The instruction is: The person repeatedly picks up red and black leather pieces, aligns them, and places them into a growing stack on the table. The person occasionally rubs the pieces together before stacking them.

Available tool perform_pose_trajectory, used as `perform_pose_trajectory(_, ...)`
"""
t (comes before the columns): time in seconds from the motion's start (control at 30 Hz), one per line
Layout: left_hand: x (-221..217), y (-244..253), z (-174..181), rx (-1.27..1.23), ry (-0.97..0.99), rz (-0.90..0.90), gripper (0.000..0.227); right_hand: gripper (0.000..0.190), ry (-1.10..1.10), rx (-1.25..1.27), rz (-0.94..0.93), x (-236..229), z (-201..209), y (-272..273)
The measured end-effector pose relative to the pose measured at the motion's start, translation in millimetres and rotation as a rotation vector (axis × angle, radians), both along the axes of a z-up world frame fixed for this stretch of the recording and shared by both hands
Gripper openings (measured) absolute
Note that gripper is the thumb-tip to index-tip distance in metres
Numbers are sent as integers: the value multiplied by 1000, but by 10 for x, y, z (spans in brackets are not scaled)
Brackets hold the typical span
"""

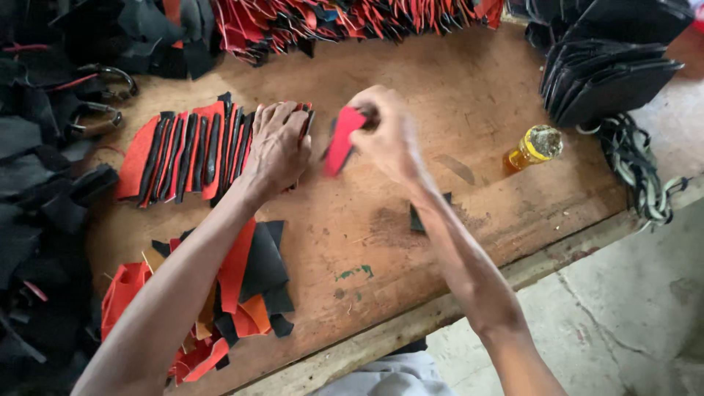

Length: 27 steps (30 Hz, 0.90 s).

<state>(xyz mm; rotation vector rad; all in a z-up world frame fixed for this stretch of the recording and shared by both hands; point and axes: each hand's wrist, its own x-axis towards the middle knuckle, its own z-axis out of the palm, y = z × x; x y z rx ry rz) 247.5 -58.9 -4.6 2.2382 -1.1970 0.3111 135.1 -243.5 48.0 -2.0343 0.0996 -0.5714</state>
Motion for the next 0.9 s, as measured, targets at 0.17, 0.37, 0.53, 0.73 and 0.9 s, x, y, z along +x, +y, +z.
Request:
perform_pose_trajectory(0.17,-207,-38,295,-204,-205,15,34,24,-407,-648,-3,-725,240,54)
perform_pose_trajectory(0.37,-564,18,388,-466,1430,-468,28,29,-425,-677,340,-1066,115,257)
perform_pose_trajectory(0.53,-699,233,473,-423,1191,-452,33,50,-273,-669,254,-1116,265,296)
perform_pose_trajectory(0.73,-856,322,524,-527,1719,-342,36,55,-291,-745,200,-991,339,272)
perform_pose_trajectory(0.9,-951,386,445,-424,1452,-315,25,36,-430,-753,233,-978,240,300)
